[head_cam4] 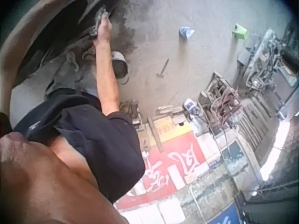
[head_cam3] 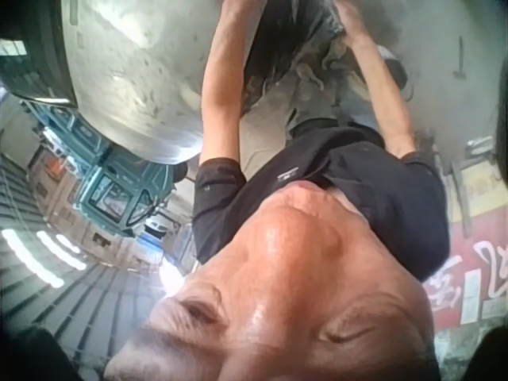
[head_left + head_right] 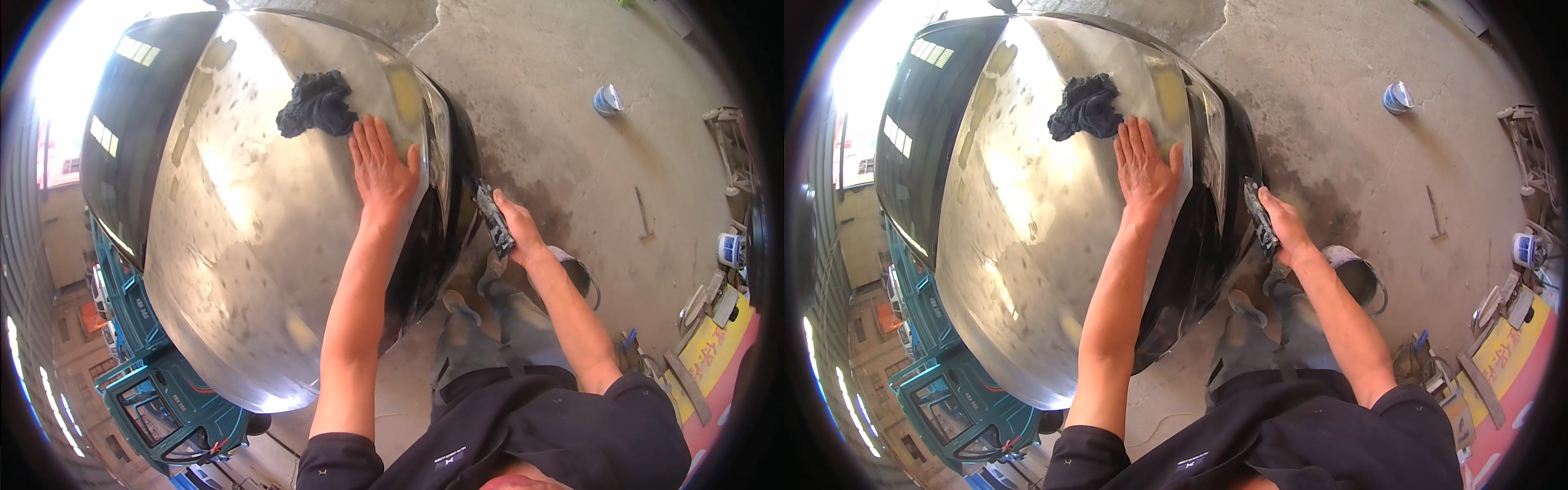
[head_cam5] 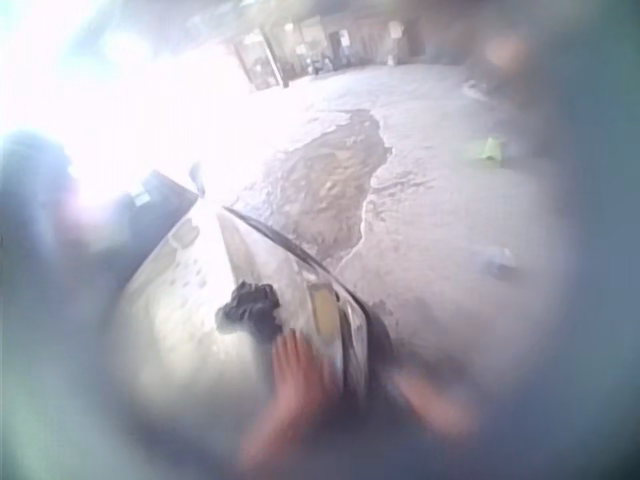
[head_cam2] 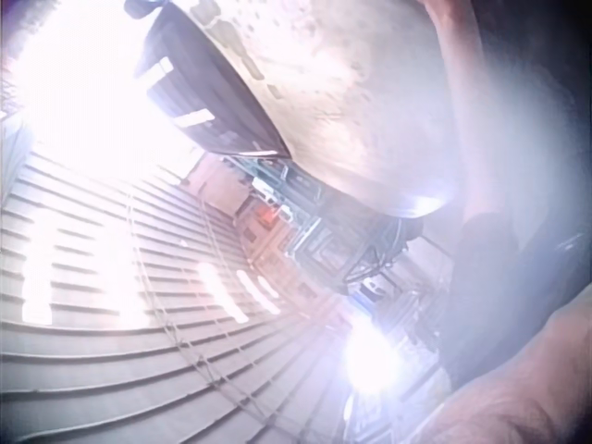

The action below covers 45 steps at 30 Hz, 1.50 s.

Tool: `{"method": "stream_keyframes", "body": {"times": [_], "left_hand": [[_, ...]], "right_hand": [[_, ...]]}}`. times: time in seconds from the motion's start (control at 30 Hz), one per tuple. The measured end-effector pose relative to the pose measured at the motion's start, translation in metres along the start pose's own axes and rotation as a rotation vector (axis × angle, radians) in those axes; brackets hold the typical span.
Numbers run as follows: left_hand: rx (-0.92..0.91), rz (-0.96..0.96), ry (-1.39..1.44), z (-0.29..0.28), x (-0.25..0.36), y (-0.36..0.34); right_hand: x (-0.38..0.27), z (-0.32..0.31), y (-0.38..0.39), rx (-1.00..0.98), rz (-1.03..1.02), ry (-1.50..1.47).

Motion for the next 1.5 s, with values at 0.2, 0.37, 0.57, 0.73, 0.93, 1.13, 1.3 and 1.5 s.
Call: {"method": "stream_keyframes", "body": {"times": [0.2, 0.37, 0.57, 0.73, 0.93, 1.13, 1.3, 1.5], "left_hand": [[-0.068, 0.006, 0.045, -0.003, 0.014, 0.026], [-0.141, -0.022, 0.061, -0.009, 0.026, 0.074], [-0.212, 0.008, 0.058, -0.016, 0.037, 0.111], [-0.257, 0.075, 0.053, -0.021, 0.036, 0.14], [-0.324, 0.163, 0.121, -0.045, 0.009, 0.16], [-0.254, 0.17, 0.139, -0.075, -0.042, 0.131], [-0.257, 0.15, 0.144, -0.075, -0.047, 0.138], [-0.236, 0.199, 0.137, -0.081, -0.035, 0.13]], "right_hand": [[-0.001, -0.008, -0.024, -0.011, 0.043, -0.029], [-0.035, 0.035, -0.043, -0.013, -0.022, -0.078], [-0.105, 0.094, -0.081, 0.183, -0.609, 0.586], [-0.146, 0.181, -0.055, 0.419, -1.204, 1.088], [-0.127, 0.193, -0.046, 0.46, -1.181, 1.261], [-0.141, 0.2, -0.053, 0.474, -1.25, 1.241], [-0.081, 0.216, -0.016, 0.43, -1.349, 1.354], [-0.144, 0.193, -0.056, 0.549, -1.294, 1.246]]}}
Point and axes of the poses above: each hand's wrist, its own y-axis away from the middle knuckle, its own z-axis out of the palm, x = y × z, the point moved 10 cm from there along -y, towards the middle knuckle, and after that the axes turned 5 degrees about y, right-handed, at the moved point
